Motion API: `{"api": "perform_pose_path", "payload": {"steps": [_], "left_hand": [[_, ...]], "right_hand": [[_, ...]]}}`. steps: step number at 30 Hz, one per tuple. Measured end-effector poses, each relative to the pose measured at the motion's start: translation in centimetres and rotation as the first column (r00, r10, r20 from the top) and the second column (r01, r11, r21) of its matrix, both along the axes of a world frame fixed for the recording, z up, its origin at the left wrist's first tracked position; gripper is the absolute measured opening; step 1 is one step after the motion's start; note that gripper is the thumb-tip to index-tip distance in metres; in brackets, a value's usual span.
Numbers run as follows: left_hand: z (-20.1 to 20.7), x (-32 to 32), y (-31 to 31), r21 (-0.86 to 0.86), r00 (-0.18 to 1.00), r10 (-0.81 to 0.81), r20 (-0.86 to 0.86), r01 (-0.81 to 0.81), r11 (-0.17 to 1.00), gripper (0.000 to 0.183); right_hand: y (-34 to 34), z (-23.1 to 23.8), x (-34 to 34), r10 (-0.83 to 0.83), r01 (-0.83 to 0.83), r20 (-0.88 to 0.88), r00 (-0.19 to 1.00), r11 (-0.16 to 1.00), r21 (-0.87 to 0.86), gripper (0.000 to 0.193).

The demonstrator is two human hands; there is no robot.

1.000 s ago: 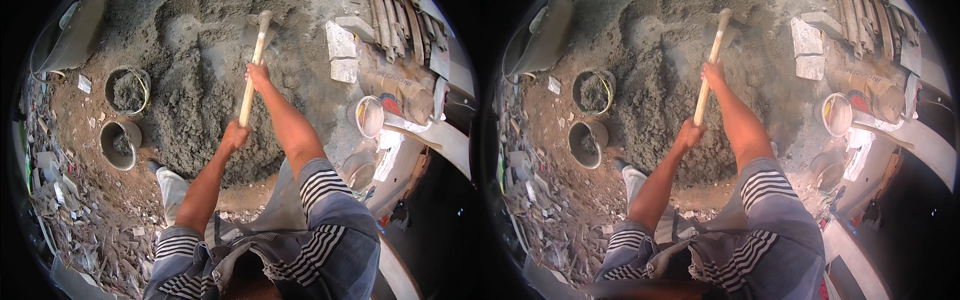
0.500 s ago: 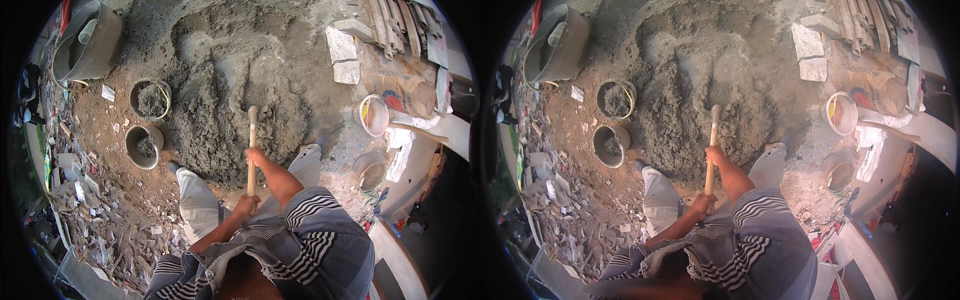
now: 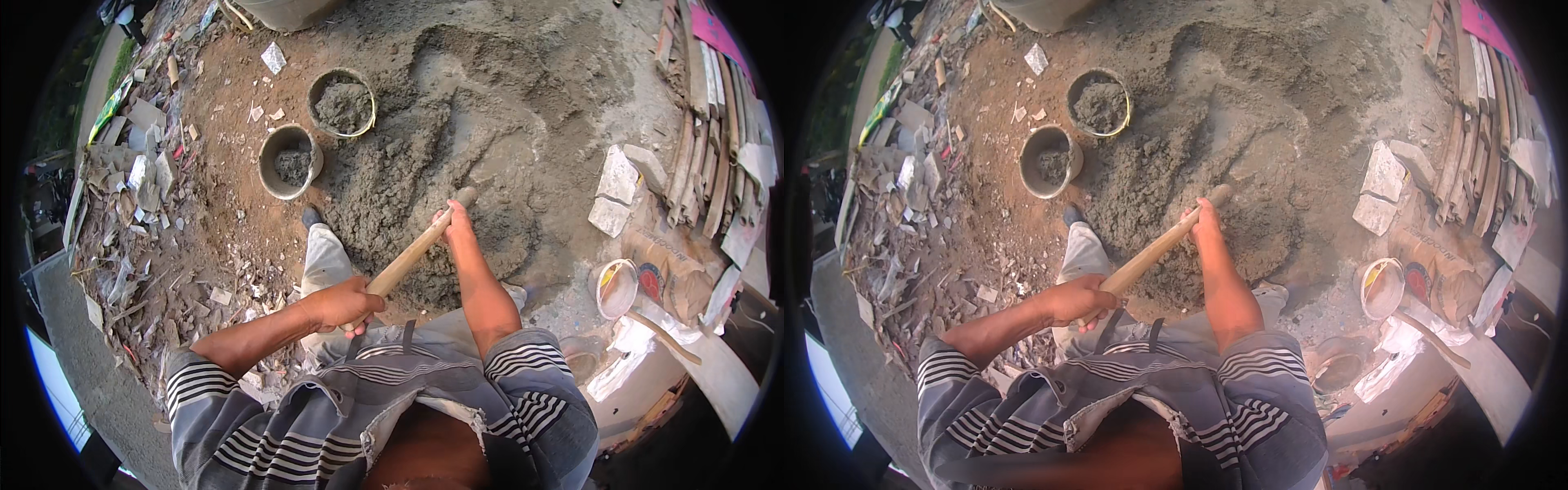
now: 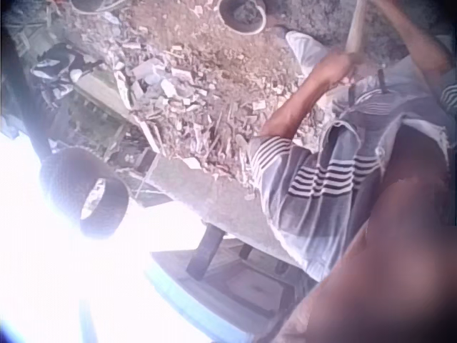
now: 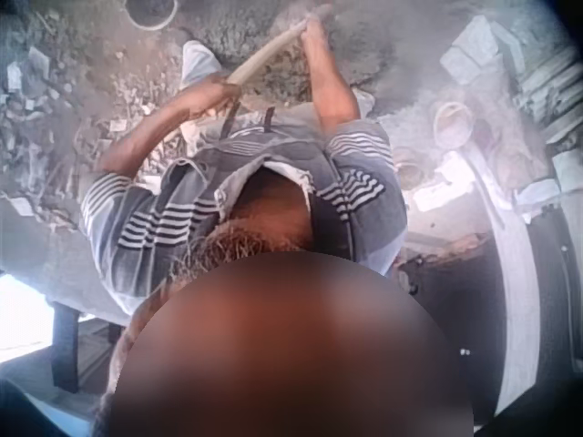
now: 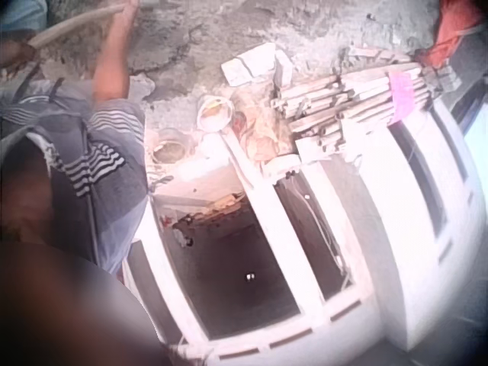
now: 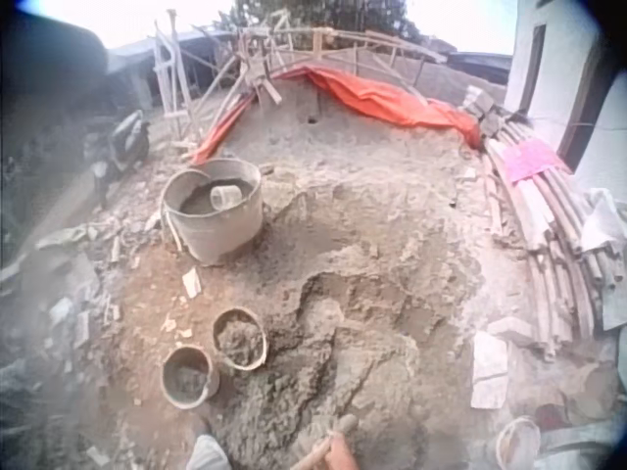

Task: The person unpacks a large ceramic tile from its packaging and carries it to a work area. They then mix cement with a hoe, scoop it into buckets, and carry the buckets back to the interior space.

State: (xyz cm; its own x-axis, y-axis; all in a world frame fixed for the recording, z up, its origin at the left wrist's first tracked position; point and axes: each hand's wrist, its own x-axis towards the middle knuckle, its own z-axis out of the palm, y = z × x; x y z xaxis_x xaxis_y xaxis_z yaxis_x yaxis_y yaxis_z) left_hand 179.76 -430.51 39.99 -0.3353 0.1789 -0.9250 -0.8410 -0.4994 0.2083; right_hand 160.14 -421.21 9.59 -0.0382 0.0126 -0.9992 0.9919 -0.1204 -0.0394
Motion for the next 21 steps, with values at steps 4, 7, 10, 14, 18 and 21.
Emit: {"api": "perform_pose_path", "payload": {"steps": [4, 7, 10, 14, 18, 21], "left_hand": [[5.6, 8.1, -4.7, -0.178, 0.986, -0.157, -0.049, 0.146, 0.973, 0.037], [8.8, 17.3, -8.0, -0.442, 0.952, -0.298, 0.074, 0.299, 0.846, 0.04], [8.4, 28.2, -9.4, -0.625, 0.912, -0.23, 0.339, 0.401, 0.669, 0.036], [-1.1, 41.8, -11.0, -0.807, 0.884, -0.051, 0.464, 0.446, 0.387, 0.025], [-10.1, 48.9, -10.7, -0.839, 0.861, -0.012, 0.508, 0.499, 0.216, 0.02], [-11.9, 46.6, -9.2, -0.844, 0.901, -0.104, 0.422, 0.432, 0.316, 0.026]], "right_hand": [[-6.0, 5.2, 4.8, 0.125, -0.161, -0.18, 0.976, 0.966, -0.201, 0.016], [-10.5, 10.3, 11.1, 0.05, -0.106, -0.177, 0.983, 0.941, -0.322, 0.012], [-15.6, 13.5, 18.7, 0.073, -0.122, -0.12, 0.99, 0.869, -0.479, 0.011], [-23.1, 12.2, 29.1, 0.213, -0.187, -0.021, 0.977, 0.803, -0.565, 0.014], [-26.5, 9.7, 34.2, 0.253, -0.212, -0.023, 0.967, 0.751, -0.625, 0.021], [-22.8, 9.5, 31.8, 0.221, -0.227, -0.096, 0.97, 0.705, -0.672, 0.023]]}}
